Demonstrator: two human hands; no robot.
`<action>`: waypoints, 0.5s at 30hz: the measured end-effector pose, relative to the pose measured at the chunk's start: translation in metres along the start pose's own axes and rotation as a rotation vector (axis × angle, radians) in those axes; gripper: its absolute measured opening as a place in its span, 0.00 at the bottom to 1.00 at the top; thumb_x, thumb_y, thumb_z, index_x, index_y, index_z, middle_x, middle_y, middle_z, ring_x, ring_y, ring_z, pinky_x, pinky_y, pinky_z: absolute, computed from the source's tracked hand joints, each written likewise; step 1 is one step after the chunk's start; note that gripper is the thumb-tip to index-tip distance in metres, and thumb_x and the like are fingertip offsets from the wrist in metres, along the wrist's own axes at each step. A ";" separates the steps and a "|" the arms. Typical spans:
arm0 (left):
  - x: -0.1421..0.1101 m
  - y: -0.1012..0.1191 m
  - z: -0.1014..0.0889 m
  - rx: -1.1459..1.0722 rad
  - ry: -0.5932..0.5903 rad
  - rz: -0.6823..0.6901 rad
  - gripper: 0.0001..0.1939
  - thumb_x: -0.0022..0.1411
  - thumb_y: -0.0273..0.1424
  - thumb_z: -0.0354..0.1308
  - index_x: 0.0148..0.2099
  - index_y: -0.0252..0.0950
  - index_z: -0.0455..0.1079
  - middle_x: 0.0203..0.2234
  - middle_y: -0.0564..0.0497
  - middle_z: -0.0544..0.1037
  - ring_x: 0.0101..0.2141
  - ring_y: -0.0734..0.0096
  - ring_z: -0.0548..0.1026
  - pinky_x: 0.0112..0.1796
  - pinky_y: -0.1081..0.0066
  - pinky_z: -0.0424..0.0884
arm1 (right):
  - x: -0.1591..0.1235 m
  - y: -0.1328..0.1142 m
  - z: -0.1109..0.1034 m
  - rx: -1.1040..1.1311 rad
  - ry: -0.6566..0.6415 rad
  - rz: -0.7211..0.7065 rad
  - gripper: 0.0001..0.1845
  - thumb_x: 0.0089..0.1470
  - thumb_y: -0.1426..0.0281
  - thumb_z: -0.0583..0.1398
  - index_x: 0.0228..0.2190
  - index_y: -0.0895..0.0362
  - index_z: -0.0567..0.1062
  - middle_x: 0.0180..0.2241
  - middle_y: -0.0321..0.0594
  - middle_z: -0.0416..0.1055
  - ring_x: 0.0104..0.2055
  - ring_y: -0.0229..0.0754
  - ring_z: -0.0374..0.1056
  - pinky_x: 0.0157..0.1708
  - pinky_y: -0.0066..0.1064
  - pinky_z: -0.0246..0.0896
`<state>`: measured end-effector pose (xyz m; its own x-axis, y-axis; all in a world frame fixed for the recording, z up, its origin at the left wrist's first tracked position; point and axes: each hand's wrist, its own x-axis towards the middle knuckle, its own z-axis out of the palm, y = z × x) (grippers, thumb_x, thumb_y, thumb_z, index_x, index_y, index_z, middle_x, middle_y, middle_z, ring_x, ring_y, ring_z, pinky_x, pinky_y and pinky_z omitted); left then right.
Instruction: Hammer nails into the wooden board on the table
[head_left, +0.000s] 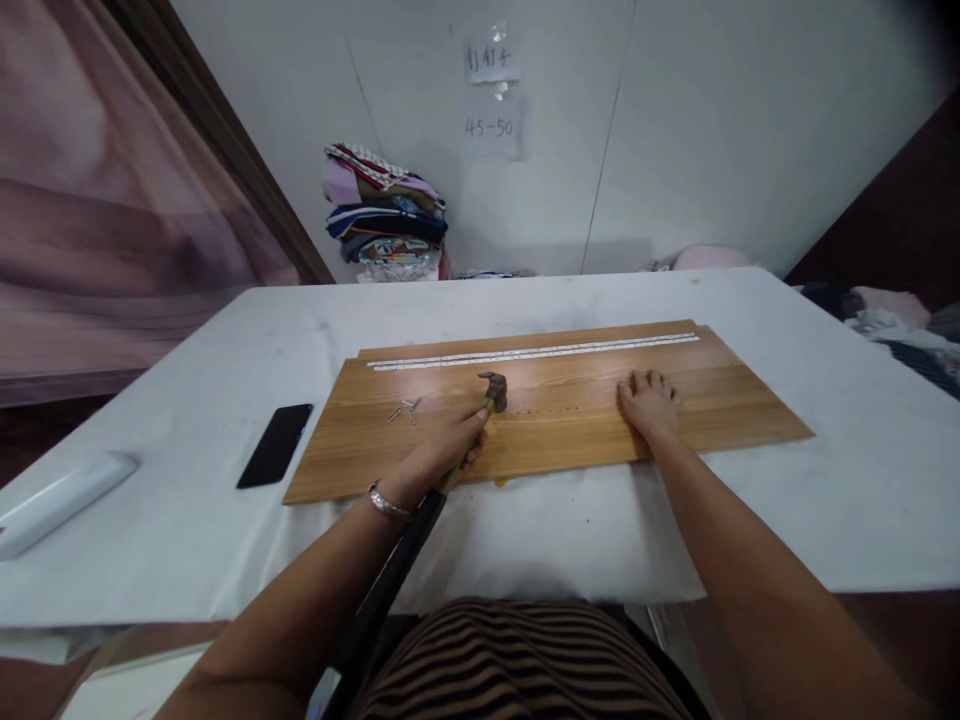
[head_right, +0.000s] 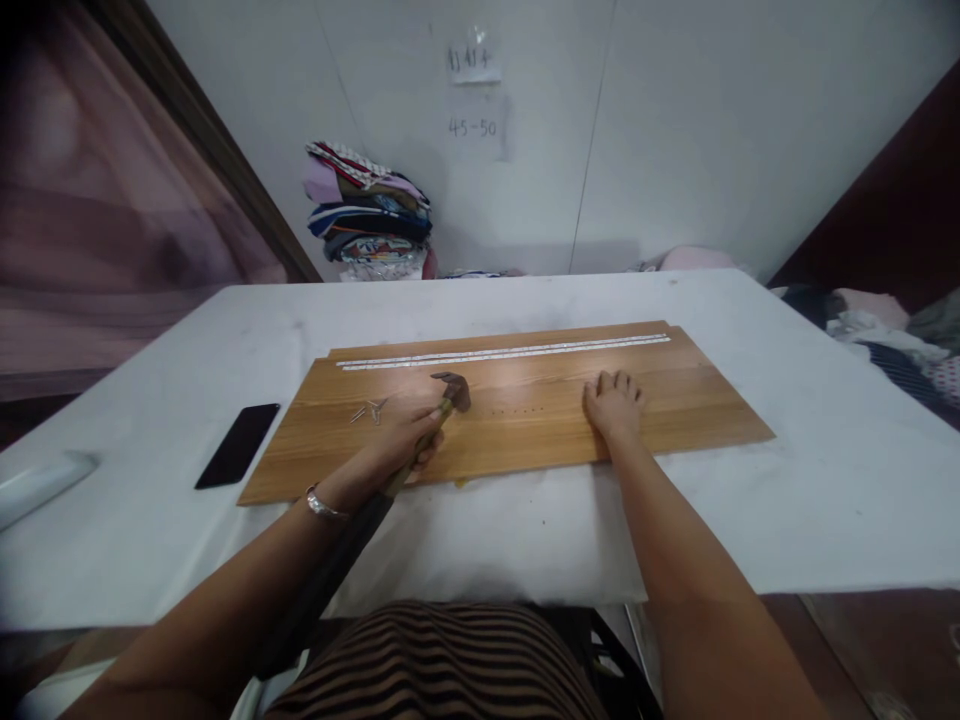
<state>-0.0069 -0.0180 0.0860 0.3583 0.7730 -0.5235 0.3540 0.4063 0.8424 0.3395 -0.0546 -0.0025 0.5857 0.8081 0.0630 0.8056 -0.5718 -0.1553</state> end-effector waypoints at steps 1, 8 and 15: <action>0.000 0.000 0.000 -0.010 0.001 0.005 0.13 0.72 0.42 0.51 0.42 0.38 0.66 0.20 0.58 0.67 0.14 0.81 0.59 0.15 0.78 0.55 | 0.000 0.000 0.000 0.003 -0.001 0.004 0.30 0.68 0.57 0.43 0.59 0.59 0.72 0.66 0.59 0.62 0.68 0.60 0.55 0.62 0.54 0.48; 0.001 -0.002 0.000 0.006 0.005 -0.031 0.15 0.71 0.46 0.52 0.44 0.39 0.68 0.19 0.58 0.66 0.14 0.80 0.59 0.16 0.78 0.55 | -0.002 -0.002 -0.003 -0.012 -0.011 0.001 0.30 0.69 0.58 0.44 0.59 0.60 0.72 0.66 0.59 0.63 0.68 0.60 0.55 0.63 0.54 0.49; -0.001 0.000 0.001 -0.002 0.014 -0.020 0.14 0.71 0.43 0.52 0.43 0.38 0.68 0.18 0.58 0.66 0.14 0.80 0.59 0.16 0.78 0.55 | -0.001 -0.001 -0.002 -0.014 -0.006 0.007 0.31 0.69 0.58 0.43 0.60 0.59 0.71 0.67 0.58 0.62 0.68 0.60 0.55 0.63 0.54 0.49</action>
<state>-0.0065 -0.0186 0.0866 0.3386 0.7716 -0.5386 0.3593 0.4230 0.8319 0.3381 -0.0555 -0.0007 0.5912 0.8046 0.0557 0.8023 -0.5797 -0.1423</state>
